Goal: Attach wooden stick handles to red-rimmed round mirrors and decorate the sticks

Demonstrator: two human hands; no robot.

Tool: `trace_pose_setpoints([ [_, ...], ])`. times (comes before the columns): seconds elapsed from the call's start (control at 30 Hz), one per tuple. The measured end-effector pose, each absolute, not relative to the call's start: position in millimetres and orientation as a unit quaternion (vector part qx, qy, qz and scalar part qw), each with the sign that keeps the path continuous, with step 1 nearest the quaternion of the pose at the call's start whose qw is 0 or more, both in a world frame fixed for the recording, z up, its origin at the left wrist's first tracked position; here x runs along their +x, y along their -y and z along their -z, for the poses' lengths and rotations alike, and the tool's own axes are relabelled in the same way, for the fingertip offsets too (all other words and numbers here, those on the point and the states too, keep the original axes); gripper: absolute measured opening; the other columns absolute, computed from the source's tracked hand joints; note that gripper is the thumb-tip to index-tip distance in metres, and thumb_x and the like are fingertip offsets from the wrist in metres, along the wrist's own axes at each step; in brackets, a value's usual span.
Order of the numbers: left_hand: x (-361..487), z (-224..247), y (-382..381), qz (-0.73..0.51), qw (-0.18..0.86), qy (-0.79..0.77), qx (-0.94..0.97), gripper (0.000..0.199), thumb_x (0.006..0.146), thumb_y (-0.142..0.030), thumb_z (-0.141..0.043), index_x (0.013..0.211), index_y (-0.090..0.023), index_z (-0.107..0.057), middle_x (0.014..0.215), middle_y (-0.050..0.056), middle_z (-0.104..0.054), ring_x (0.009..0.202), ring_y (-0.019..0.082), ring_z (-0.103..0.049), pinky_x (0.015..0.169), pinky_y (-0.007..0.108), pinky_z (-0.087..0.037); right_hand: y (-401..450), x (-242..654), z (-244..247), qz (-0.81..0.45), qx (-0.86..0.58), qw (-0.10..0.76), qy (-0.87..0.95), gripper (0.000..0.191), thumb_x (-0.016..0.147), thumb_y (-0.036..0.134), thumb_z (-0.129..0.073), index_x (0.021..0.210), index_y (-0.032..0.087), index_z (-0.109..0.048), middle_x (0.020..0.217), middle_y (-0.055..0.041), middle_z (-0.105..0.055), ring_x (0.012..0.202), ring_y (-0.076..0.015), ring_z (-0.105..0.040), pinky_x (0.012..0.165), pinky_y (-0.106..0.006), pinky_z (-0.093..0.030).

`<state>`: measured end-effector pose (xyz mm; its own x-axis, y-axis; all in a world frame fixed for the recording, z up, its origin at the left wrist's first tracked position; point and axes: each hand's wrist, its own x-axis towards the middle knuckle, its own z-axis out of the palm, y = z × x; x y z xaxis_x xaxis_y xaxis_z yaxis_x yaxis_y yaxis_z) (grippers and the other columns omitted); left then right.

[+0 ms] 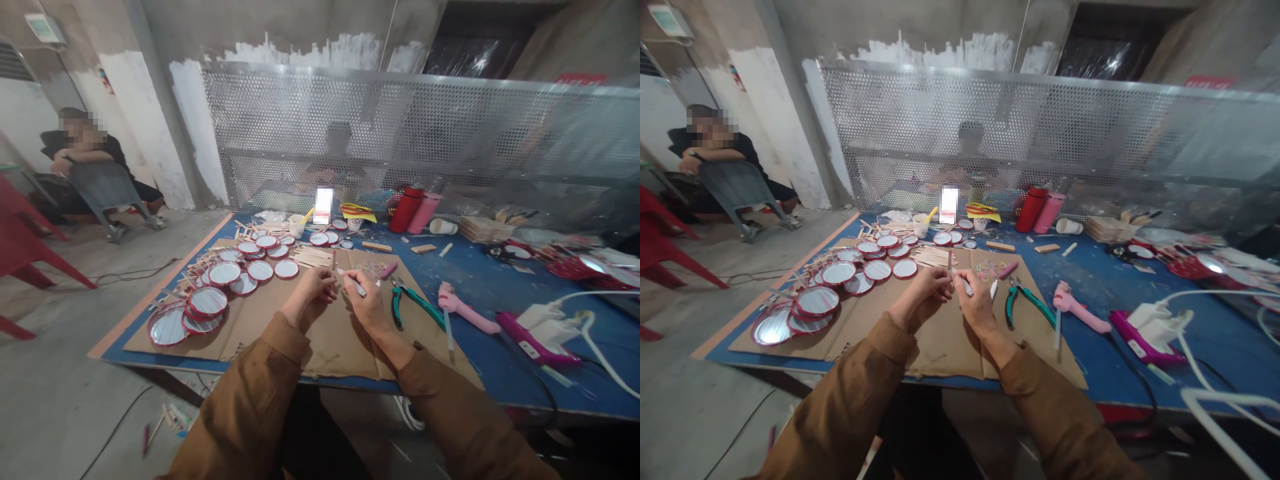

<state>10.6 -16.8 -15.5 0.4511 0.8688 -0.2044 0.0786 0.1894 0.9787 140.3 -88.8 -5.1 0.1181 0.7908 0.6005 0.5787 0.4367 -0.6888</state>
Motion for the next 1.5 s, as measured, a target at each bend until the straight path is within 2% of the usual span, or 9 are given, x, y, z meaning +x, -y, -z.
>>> trace_pose_setpoints([
  [0.47, 10.1, 19.5, 15.1, -0.307, 0.645, -0.413, 0.565, 0.01, 0.085, -0.014, -0.056, 0.075, -0.013, -0.055, 0.052, -0.002, -0.056, 0.044, 0.008, -0.058, 0.047, 0.017, -0.049, 89.7, 139.3, 2.2, -0.101, -0.516, 0.527, 0.667, 0.019, 0.087, 0.035, -0.05, 0.082, 0.022, -0.062, 0.069, -0.0027, -0.065, 0.071, -0.0202, -0.062, 0.072, -0.031, -0.049],
  [1.1, 10.6, 15.4, 16.9, -0.296, 0.648, -0.424, 0.559, 0.011, 0.085, -0.013, -0.055, 0.075, -0.014, -0.052, 0.052, -0.002, -0.057, 0.043, 0.009, -0.058, 0.048, 0.019, -0.049, 91.8, 139.1, 1.3, -0.097, -0.519, 0.531, 0.663, 0.02, 0.088, 0.035, -0.049, 0.083, 0.021, -0.062, 0.073, -0.0034, -0.067, 0.073, -0.0195, -0.062, 0.072, -0.031, -0.05],
  [1.3, 13.5, 17.5, 21.5, -0.323, 0.621, -0.435, 0.566, 0.014, 0.089, -0.024, -0.052, 0.079, -0.015, -0.052, 0.049, -0.003, -0.054, 0.042, 0.009, -0.057, 0.045, 0.016, -0.045, 91.7, 142.5, 0.3, -0.092, -0.529, 0.616, 0.577, 0.025, 0.09, 0.042, -0.051, 0.086, 0.02, -0.061, 0.064, 0.0003, -0.06, 0.059, -0.015, -0.057, 0.061, -0.027, -0.048],
  [1.5, 6.3, 13.5, 26.3, -0.322, 0.617, -0.42, 0.582, 0.025, 0.096, -0.038, -0.043, 0.084, -0.017, -0.048, 0.049, -0.002, -0.055, 0.035, 0.008, -0.051, 0.041, 0.016, -0.041, 86.6, 146.0, 3.5, -0.101, -0.529, 0.629, 0.56, 0.032, 0.088, 0.05, -0.054, 0.083, 0.019, -0.062, 0.06, 0.0022, -0.057, 0.051, -0.0126, -0.052, 0.053, -0.025, -0.045],
])
